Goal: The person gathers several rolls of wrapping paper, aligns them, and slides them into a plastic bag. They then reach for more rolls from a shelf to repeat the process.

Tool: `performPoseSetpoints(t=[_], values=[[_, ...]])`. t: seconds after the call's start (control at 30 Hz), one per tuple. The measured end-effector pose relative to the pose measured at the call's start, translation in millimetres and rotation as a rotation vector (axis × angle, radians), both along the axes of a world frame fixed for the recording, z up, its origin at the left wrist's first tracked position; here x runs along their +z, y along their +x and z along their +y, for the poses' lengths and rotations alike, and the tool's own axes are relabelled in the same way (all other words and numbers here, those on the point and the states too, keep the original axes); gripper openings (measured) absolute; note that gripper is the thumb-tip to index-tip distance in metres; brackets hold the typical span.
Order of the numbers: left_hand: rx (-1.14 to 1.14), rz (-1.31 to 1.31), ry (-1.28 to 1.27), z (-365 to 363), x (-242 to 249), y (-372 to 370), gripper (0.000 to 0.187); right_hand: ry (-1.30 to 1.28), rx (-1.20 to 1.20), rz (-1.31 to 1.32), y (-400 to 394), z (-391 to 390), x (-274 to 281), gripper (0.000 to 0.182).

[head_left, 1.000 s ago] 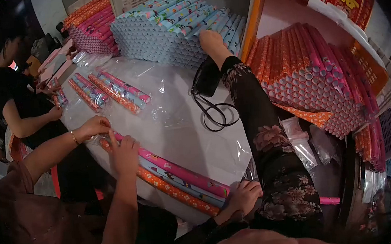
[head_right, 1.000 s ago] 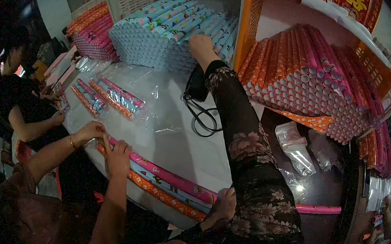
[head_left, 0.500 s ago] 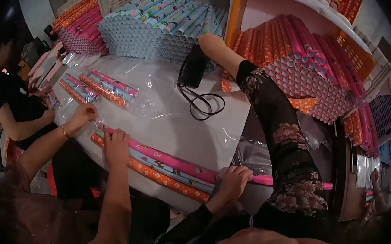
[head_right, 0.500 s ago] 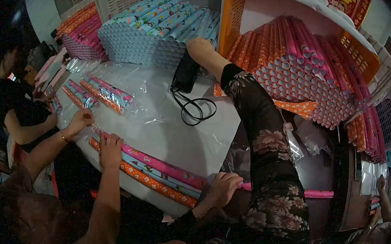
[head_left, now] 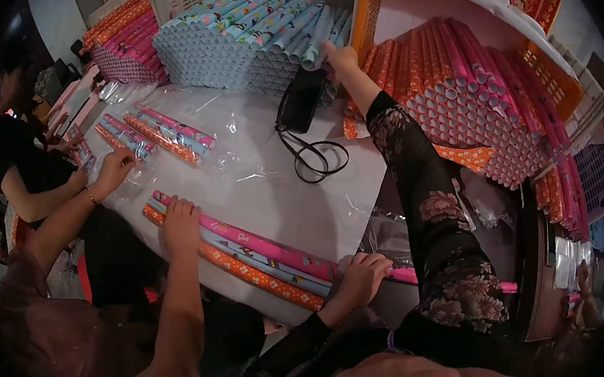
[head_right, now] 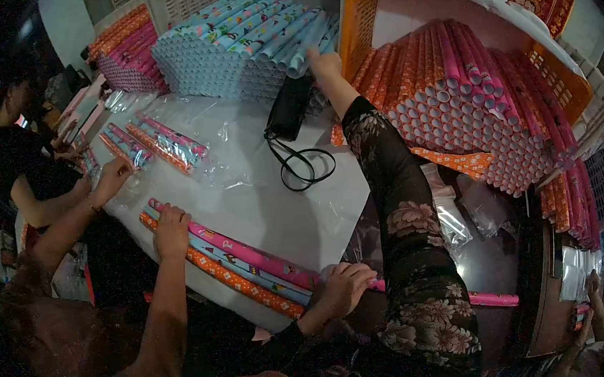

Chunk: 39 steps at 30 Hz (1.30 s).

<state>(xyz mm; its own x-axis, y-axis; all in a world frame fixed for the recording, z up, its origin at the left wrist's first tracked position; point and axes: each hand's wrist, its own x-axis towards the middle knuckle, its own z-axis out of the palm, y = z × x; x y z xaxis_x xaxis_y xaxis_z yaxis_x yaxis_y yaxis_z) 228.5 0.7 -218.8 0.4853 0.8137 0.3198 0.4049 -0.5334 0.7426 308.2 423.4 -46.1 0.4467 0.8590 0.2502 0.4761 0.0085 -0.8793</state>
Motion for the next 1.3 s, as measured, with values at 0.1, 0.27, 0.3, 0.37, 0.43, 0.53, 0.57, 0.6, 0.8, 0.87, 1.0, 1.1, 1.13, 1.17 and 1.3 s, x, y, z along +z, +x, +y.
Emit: performPoseSetpoints(t=[0.1,0.27,0.3,0.37,0.43,0.53,0.57,0.6,0.8,0.87,1.0,1.1,1.13,1.17,1.3], values=[[0.002,0.038,0.024,1.0,4.4,-2.0,0.019,-0.135,0.082,0.359,-9.1,-31.4,18.4,0.058],[-0.014,0.047,0.010,1.4,7.6,-2.4,0.019,-0.332,0.242,0.702,-29.8,-12.0,9.2,0.070],[-0.014,0.048,0.011,1.6,-1.5,-0.4,0.019,-0.331,0.242,0.703,-34.5,-16.6,13.9,0.070],[0.030,-0.088,0.198,2.6,-26.4,4.8,0.019,-0.402,0.242,0.828,-42.5,-25.0,21.1,0.065],[0.038,-0.062,0.179,1.8,-24.9,5.2,0.019,-0.354,0.279,0.749,-39.0,17.7,-5.0,0.062],[0.036,-0.035,0.149,0.5,-21.6,3.7,0.020,-0.291,0.322,0.641,-33.0,53.9,-25.6,0.055],[0.030,-0.030,0.139,0.2,-20.7,3.2,0.021,-0.276,0.335,0.615,-31.5,58.5,-29.0,0.051],[0.030,-0.032,0.137,0.2,-20.4,2.7,0.021,-0.278,0.334,0.612,-34.6,43.5,-19.9,0.051],[0.070,-0.038,0.205,1.1,-19.5,7.1,0.021,-0.190,0.309,0.842,-25.6,-30.0,4.8,0.034],[0.061,-0.029,0.193,-1.0,-13.8,4.3,0.021,-0.179,0.356,0.890,-17.1,-67.3,7.5,0.033],[0.049,-0.075,0.152,1.6,-12.3,4.4,0.017,-0.255,0.428,1.021,46.3,-220.8,15.8,0.025],[0.045,-0.090,0.146,-0.9,-1.6,2.6,0.013,-0.276,0.560,0.779,116.6,-318.9,-9.2,0.025],[0.022,-0.113,0.147,1.5,-4.8,3.4,0.014,-0.297,0.589,0.767,135.4,-362.2,-7.9,0.025],[0.016,-0.163,0.047,1.3,-9.2,4.3,0.015,-0.307,0.559,0.719,151.2,-402.5,-7.4,0.027],[0.044,-0.028,0.134,-2.2,6.4,0.4,0.013,-0.279,0.567,0.524,238.9,-533.6,-41.7,0.031]])
